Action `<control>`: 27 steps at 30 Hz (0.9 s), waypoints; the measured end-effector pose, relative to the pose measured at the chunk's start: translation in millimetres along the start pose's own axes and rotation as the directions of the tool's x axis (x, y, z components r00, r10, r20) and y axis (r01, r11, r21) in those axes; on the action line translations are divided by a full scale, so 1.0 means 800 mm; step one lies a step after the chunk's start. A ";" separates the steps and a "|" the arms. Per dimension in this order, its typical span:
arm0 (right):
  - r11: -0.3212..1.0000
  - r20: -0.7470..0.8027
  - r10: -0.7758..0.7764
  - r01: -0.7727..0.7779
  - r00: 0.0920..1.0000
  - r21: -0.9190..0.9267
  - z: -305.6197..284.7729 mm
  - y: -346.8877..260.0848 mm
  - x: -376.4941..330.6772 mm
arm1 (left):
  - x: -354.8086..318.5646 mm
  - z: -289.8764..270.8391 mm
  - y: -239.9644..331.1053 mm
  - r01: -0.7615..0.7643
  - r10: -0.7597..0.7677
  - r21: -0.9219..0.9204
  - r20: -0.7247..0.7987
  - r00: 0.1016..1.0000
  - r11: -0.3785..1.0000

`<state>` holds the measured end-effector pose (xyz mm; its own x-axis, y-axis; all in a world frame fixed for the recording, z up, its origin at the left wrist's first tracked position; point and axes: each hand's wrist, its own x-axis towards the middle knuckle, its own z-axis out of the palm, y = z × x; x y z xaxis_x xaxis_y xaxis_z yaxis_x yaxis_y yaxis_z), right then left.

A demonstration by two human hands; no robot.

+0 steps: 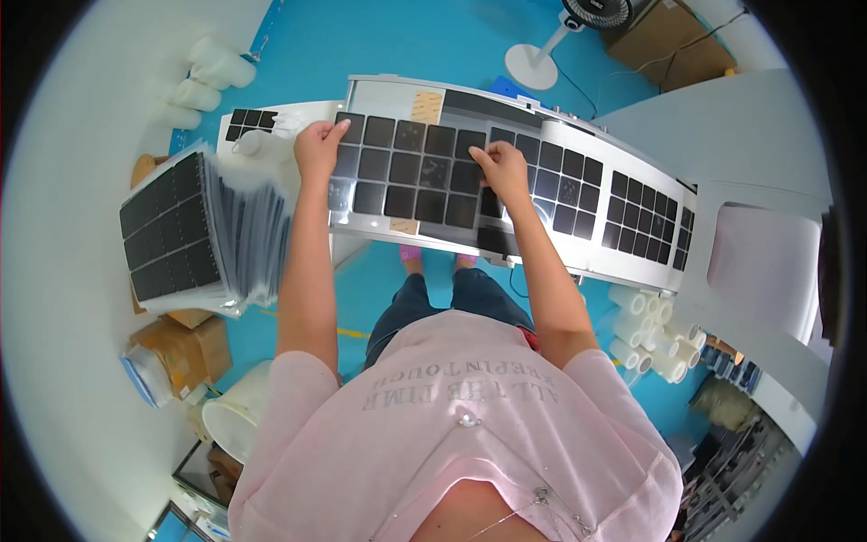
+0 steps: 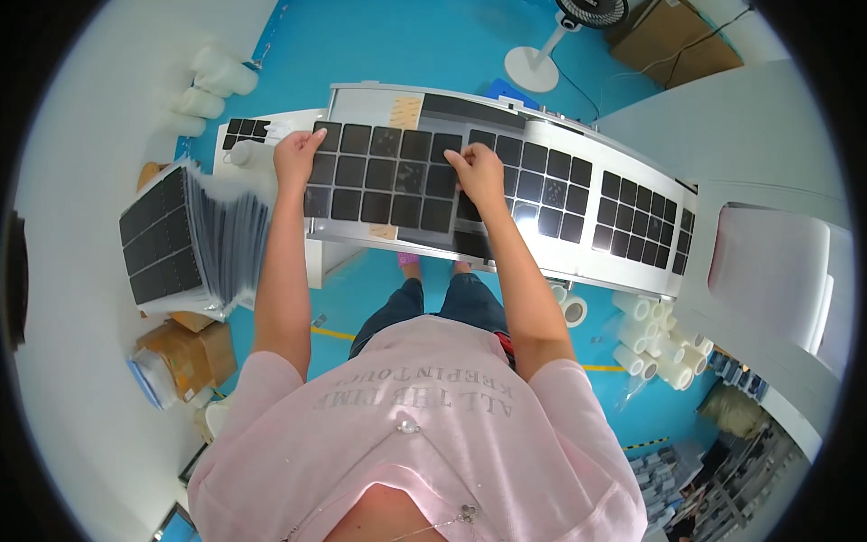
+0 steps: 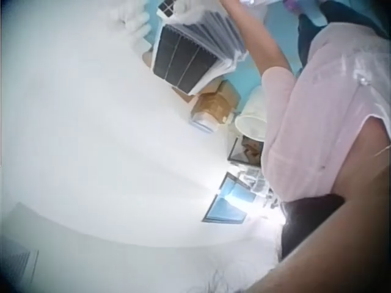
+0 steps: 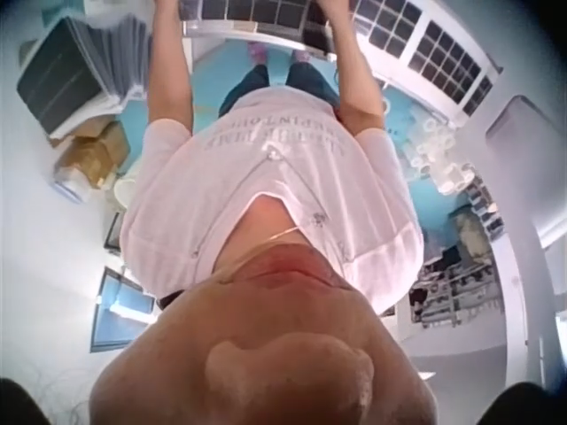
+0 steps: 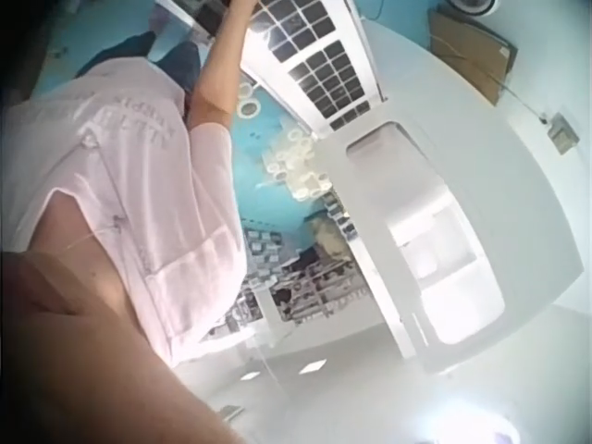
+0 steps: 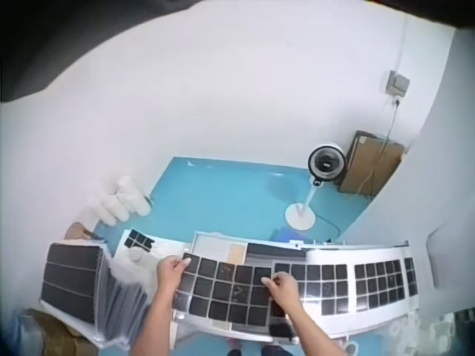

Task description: The recorder handles industrial rolls and then performs assembly or inspection of solar panel modules at a specialized workstation.

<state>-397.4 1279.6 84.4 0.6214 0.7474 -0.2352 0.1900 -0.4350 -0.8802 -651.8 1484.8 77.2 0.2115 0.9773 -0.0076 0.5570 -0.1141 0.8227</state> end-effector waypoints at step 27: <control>0.770 -0.136 -0.166 0.042 0.977 -0.636 0.010 -0.017 0.010 | -0.013 0.049 0.013 -0.188 0.226 0.521 -0.009 0.974 0.832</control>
<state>-401.1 1295.2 91.6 0.6790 0.7336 -0.0272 0.6562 -0.6232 -0.4255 -616.5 1466.3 63.5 0.3244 0.9279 0.1838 0.8426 -0.3718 0.3897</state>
